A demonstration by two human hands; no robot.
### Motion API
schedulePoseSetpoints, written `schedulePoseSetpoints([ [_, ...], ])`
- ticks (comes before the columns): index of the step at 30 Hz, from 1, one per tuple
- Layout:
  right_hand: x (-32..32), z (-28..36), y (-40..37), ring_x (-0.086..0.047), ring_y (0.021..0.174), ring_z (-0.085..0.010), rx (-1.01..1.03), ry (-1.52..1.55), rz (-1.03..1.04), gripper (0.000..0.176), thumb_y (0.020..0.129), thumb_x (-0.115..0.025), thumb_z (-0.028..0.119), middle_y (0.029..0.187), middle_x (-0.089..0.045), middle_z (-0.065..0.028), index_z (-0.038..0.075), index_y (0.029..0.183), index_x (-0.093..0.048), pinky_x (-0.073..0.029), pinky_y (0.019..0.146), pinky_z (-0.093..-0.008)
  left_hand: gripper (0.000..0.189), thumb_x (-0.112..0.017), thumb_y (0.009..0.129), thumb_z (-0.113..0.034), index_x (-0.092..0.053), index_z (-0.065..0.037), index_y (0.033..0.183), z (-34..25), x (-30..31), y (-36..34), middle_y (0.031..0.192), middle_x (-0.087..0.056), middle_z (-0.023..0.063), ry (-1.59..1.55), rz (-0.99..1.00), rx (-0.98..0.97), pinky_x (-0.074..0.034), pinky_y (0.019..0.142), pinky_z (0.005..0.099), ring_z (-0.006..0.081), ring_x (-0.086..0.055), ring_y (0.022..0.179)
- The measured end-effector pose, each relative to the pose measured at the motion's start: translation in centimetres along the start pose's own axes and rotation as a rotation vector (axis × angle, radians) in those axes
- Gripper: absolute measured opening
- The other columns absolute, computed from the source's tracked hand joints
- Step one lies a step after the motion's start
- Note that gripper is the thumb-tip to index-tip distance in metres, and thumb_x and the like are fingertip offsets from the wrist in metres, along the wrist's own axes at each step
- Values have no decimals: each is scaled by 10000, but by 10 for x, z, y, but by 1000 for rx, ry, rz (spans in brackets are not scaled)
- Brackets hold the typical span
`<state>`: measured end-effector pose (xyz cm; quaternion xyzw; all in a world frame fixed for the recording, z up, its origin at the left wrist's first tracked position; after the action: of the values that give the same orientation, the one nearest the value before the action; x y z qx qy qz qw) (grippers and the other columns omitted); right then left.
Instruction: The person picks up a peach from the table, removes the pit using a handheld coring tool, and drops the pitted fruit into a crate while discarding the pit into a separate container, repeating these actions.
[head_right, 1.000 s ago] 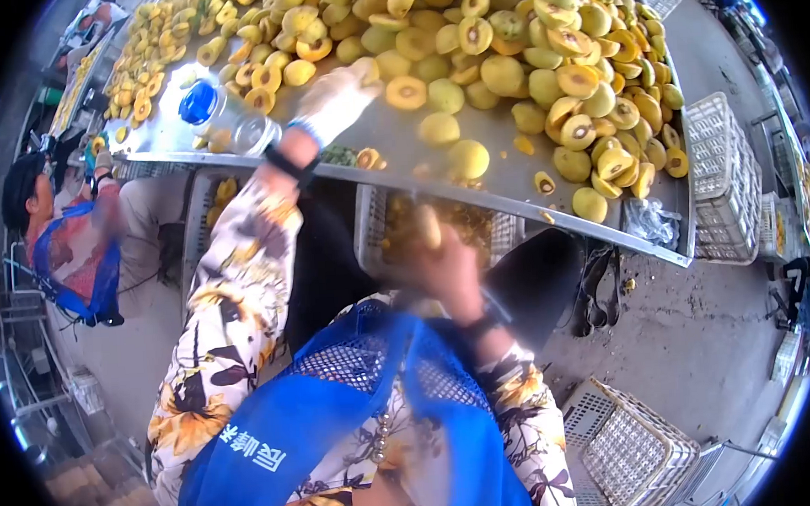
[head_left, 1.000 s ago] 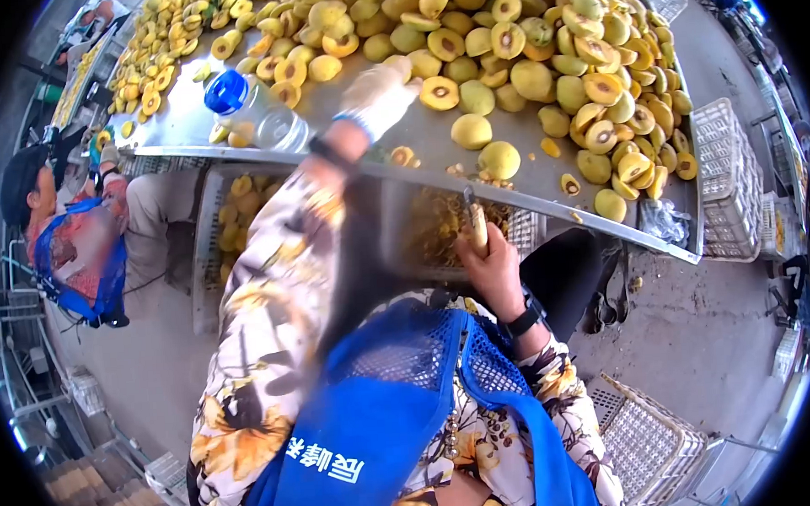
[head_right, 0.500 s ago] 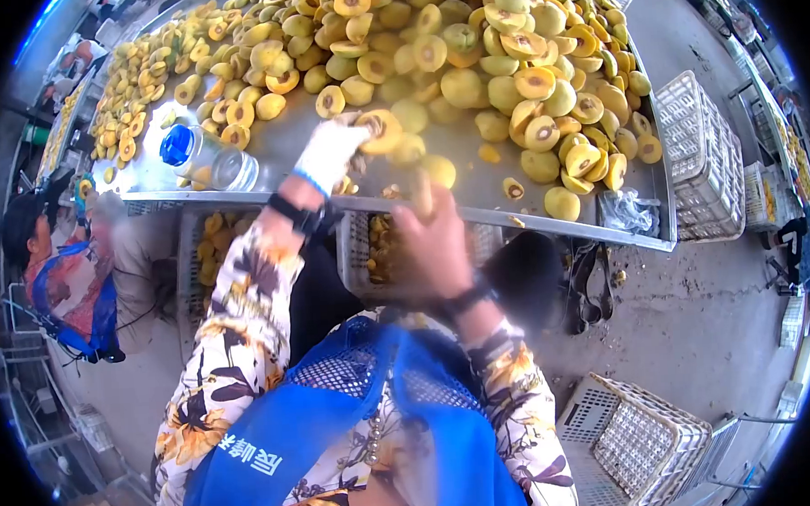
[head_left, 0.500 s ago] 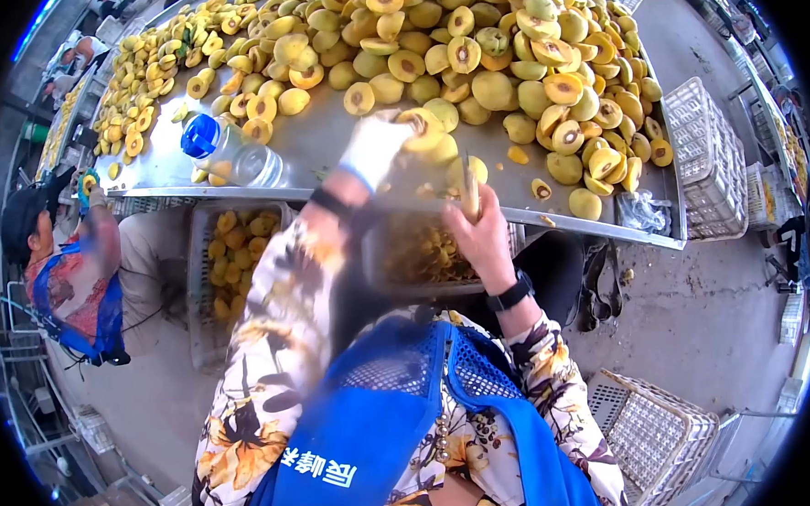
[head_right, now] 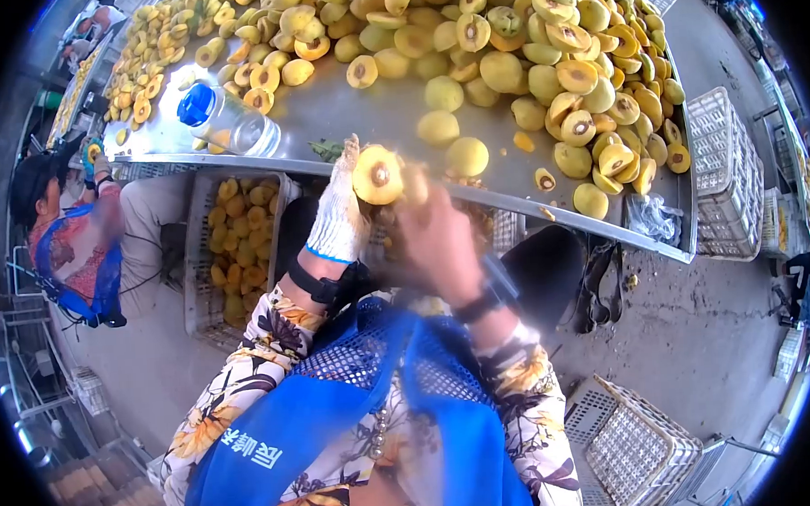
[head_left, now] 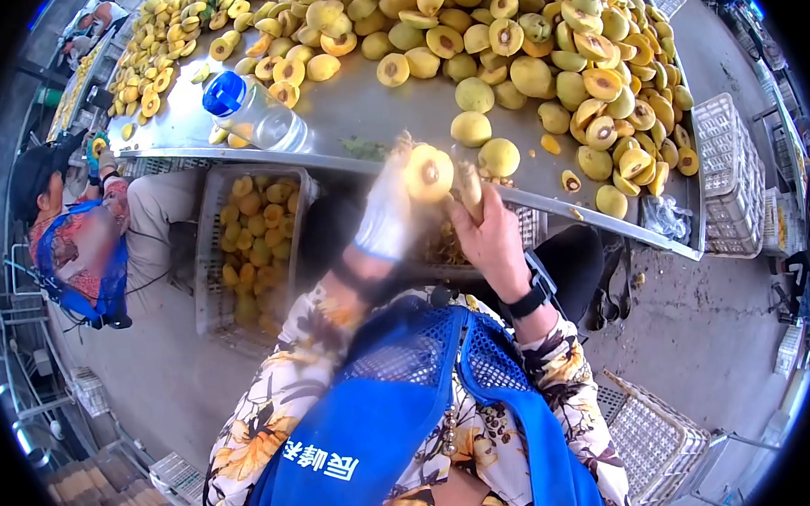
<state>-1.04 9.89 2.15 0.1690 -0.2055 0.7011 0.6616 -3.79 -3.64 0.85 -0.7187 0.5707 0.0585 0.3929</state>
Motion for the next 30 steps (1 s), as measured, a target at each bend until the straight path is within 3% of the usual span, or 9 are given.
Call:
schedulePoseSetpoints([
  [5, -11, -6, -17, -565, 713, -459, 49, 33, 55, 219, 830, -586, 161, 707, -572, -275, -3, 928, -479, -460, 589, -466, 369, -408, 958, -381, -542, -58, 1074, 4, 10, 10, 959, -595, 48, 812, 249, -626, -482, 728, 256, 134, -579, 851],
  [10, -15, -9, -20, -555, 685, -462, 19, -2, 96, 207, 831, -568, 134, 685, -560, -282, -16, 893, -439, -444, 578, -491, 370, -394, 966, -363, -549, -41, 1061, 6, -1, -2, 968, -583, 41, 138, 212, -257, -470, 750, 244, 117, -561, 859],
  [13, -17, -10, -24, -550, 688, -467, 24, -63, 124, 209, 824, -564, 125, 677, -555, -288, -20, 880, -425, -439, 587, -502, 356, -389, 969, -344, -552, -38, 1051, 5, 5, -2, 964, -582, 42, 387, 178, -453, -470, 756, 245, 110, -555, 874],
  [16, -14, -6, -29, -549, 704, -471, 76, -28, 195, 209, 813, -563, 120, 678, -552, -297, -23, 874, -424, -441, 614, -507, 333, -403, 963, -313, -547, -28, 1056, 11, 9, 4, 978, -585, 52, 85, 231, -184, -479, 758, 256, 119, -567, 875],
  [21, -18, -16, -32, -569, 734, -454, 11, -1, 271, 194, 808, -536, 115, 735, -569, -291, -26, 924, -470, -467, 651, -452, 211, -532, 860, -155, -569, -16, 1014, -4, 16, 26, 881, -629, 80, 574, 670, -181, -487, 734, 259, 135, -594, 792],
  [23, -21, -22, -26, -590, 743, -423, -79, 16, 304, 213, 808, -532, 116, 763, -579, -277, -27, 961, -492, -478, 665, -411, 288, -502, 879, -240, -544, -27, 1067, -4, 21, 31, 939, -620, 76, 554, 690, -33, -494, 711, 269, 143, -597, 819],
  [26, -20, -27, -19, -614, 734, -311, -43, 125, 197, 237, 807, -537, 113, 773, -595, -219, -26, 998, -513, -478, 669, -359, 456, -440, 926, -434, -500, -50, 1165, -8, 16, 29, 1036, -603, 67, 606, 650, -167, -523, 654, 291, 167, -609, 866],
  [28, -27, -34, -16, -592, 722, -209, -66, 171, 221, 265, 801, -542, 101, 776, -606, -148, -16, 1037, -520, -476, 683, -335, 486, -443, 914, -478, -513, -62, 1155, -15, 2, 4, 1076, -595, 75, 241, 529, 57, -526, 655, 296, 171, -604, 906],
  [30, -36, -32, -17, -580, 714, -192, -114, 212, 284, 263, 799, -541, 96, 778, -607, -124, -14, 1037, -522, -477, 689, -331, 394, -486, 916, -356, -537, -34, 1138, -4, 18, 10, 1103, -585, 89, 620, 316, -395, -510, 710, 266, 161, -588, 950],
])
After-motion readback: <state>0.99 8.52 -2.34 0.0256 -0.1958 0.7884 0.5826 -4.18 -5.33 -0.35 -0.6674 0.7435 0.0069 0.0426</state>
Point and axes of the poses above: each hand's wrist, its own y-axis towards the middle knuckle, its own x-axis out of the back of the hand, z = x × y, the point moved 3 cm from there along y, towards the middle knuckle
